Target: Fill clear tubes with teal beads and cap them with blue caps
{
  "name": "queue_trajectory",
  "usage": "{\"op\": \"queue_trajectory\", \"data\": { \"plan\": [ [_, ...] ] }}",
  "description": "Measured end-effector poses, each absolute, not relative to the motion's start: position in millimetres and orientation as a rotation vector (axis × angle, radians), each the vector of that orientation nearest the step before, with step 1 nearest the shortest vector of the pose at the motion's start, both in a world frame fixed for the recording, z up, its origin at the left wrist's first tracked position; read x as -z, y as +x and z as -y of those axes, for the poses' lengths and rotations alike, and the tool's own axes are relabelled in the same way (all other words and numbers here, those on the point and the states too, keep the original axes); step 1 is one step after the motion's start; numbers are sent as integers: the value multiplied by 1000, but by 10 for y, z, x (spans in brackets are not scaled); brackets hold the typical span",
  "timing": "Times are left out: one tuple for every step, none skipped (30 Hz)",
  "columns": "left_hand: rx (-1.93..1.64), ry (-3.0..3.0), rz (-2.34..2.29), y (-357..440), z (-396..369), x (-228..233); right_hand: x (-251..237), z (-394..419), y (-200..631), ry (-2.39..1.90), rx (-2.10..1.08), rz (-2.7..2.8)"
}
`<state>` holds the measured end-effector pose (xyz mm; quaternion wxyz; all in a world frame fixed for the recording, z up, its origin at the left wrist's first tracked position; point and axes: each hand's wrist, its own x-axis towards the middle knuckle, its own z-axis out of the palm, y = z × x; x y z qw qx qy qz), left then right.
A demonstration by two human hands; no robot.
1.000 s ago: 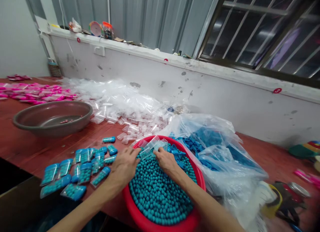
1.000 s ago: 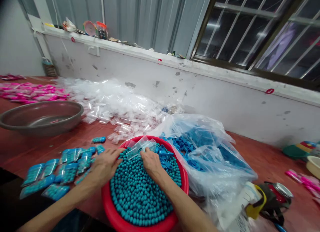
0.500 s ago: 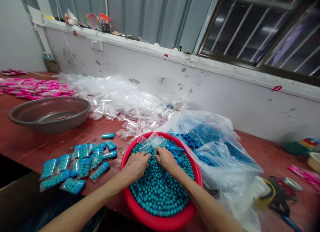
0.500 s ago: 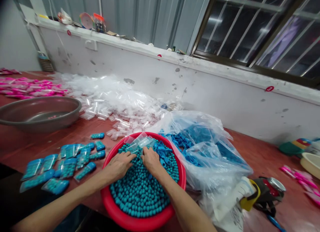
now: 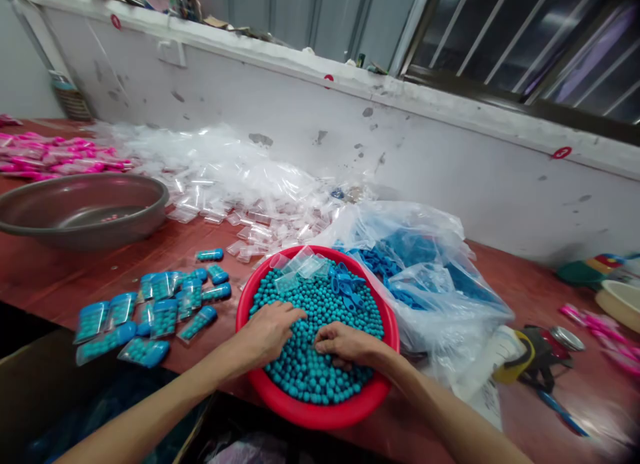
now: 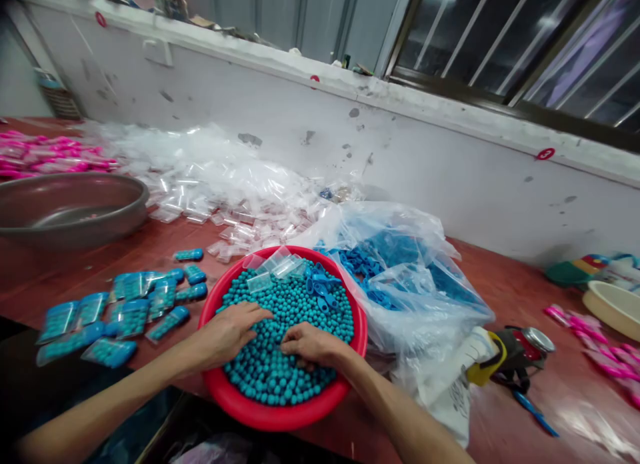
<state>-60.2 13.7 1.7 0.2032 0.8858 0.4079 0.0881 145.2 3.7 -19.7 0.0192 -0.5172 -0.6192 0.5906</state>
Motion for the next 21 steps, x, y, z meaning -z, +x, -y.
{"op": "queue_trajectory", "data": {
  "plan": [
    [-209,2465,-1072,-605,-96,-41,201,-43,1460,-1586,-1891,1861],
    [-181,2447,-1020,-602,-60,-66,201,-50,1466,-1568,-1936,1806],
    [-165,2422,-982,-592,-31,-89,198,-58,1470,-1552,-1968,1762],
    [-164,2393,-950,-574,-10,-109,190,-65,1471,-1532,-1999,1713],
    [-181,2365,-917,-549,2,-127,175,-71,1469,-1503,-2036,1654],
    [-215,2337,-884,-518,7,-141,155,-73,1464,-1465,-2078,1590],
    [-263,2308,-850,-483,6,-151,129,-71,1457,-1418,-2123,1532],
    [-318,2276,-811,-449,2,-158,99,-63,1450,-1373,-2159,1494],
    [-376,2237,-782,-416,-5,-162,68,-50,1444,-1345,-2169,1494],
    [-431,2194,-774,-388,-11,-161,38,-28,1440,-1352,-2126,1554],
    [-475,2150,-789,-365,-16,-155,11,2,1441,-1401,-1999,1686],
    [-507,2105,-820,-348,-21,-143,-11,42,1446,-1480,-1783,1859],
    [-528,2056,-858,-334,-24,-124,-27,90,1456,-1574,-1500,2040],
    [-544,1995,-895,-323,-28,-97,-37,146,1470,-1658,-1192,2209],
    [-555,1915,-919,-312,-32,-65,-44,203,1486,-1713,-917,2355],
    [-560,1818,-920,-301,-38,-28,-48,256,1502,-1732,-721,2480],
    [-555,1708,-914,-289,-46,11,-54,297,1519,-1714,-625,2589],
    [-541,1603,-912,-276,-54,49,-62,320,1536,-1675,-607,2675],
    [-524,1510,-922,-264,-63,83,-73,320,1552,-1643,-608,2723],
    [-507,1437,-941,-254,-72,110,-86,295,1569,-1655,-583,2721],
    [-492,1384,-963,-246,-78,129,-99,247,1585,-1738,-511,2672]
  ]
}}
